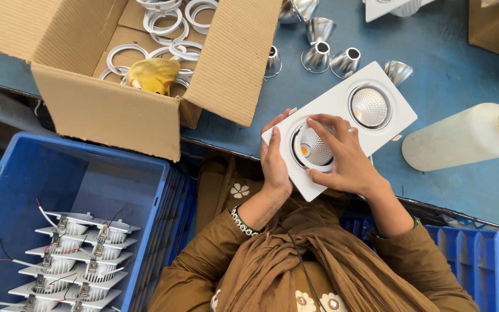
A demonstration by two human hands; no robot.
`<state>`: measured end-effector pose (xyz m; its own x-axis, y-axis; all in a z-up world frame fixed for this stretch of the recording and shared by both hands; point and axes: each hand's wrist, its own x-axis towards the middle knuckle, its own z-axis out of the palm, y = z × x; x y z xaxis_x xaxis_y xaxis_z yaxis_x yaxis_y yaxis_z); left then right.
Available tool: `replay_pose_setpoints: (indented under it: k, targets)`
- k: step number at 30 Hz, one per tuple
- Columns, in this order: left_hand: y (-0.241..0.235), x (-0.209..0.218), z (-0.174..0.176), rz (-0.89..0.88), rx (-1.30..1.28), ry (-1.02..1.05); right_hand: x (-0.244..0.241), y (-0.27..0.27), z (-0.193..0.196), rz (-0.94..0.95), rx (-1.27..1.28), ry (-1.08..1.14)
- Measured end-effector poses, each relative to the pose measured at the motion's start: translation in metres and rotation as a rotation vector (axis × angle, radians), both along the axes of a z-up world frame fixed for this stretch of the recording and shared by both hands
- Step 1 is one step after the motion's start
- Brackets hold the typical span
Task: The person assembles a dual recessed LED light fixture by inserting LED modules, wiping the interior with a cloth, and fitting reflectors and white plastic rings. The person places the completed unit into a blue crate and repeats the process with another fixture.
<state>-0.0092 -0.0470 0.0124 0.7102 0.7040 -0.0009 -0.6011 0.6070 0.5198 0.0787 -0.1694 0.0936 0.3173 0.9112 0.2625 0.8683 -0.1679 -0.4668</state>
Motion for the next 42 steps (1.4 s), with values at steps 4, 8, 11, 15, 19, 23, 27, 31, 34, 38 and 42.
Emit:
replay_pose_setpoints:
  k: [4, 8, 11, 15, 19, 23, 27, 31, 34, 38, 42]
  targets:
    - [-0.001, 0.000, 0.001, -0.003, 0.012, -0.015, -0.004, -0.002, 0.000, -0.020, 0.016, -0.112]
    - [-0.003, -0.001, 0.000, 0.017, 0.055, -0.003, -0.014, -0.006, -0.004, -0.137, 0.050, -0.180]
    - [-0.002, -0.001, 0.000, 0.026, 0.072, 0.006, -0.020, -0.003, -0.014, -0.232, 0.023, -0.229]
    - [-0.002, -0.001, 0.000, 0.008, 0.041, 0.002, -0.025, 0.007, -0.022, -0.285, -0.024, -0.324]
    - [-0.001, -0.001, 0.000, 0.018, 0.045, 0.008, -0.031, 0.016, -0.021, -0.323, -0.064, -0.345]
    - [-0.001, 0.000, 0.001, 0.016, 0.065, 0.037, -0.030, 0.019, -0.030, -0.330, -0.108, -0.384]
    - [-0.001, -0.003, 0.002, 0.017, 0.055, 0.017, -0.027, 0.019, -0.045, -0.317, -0.147, -0.419]
    - [-0.002, -0.001, 0.002, 0.009, 0.031, 0.024, -0.017, 0.018, -0.018, -0.245, -0.185, -0.236]
    - [-0.003, 0.001, 0.001, -0.009, -0.027, -0.023, -0.006, 0.015, 0.027, -0.221, -0.080, -0.085]
    - [-0.007, -0.002, 0.001, 0.009, 0.017, -0.028, -0.013, 0.044, 0.012, -0.281, -0.040, -0.255]
    - [-0.006, -0.001, 0.003, 0.041, 0.061, -0.012, -0.008, 0.058, -0.053, -0.310, -0.074, -0.314]
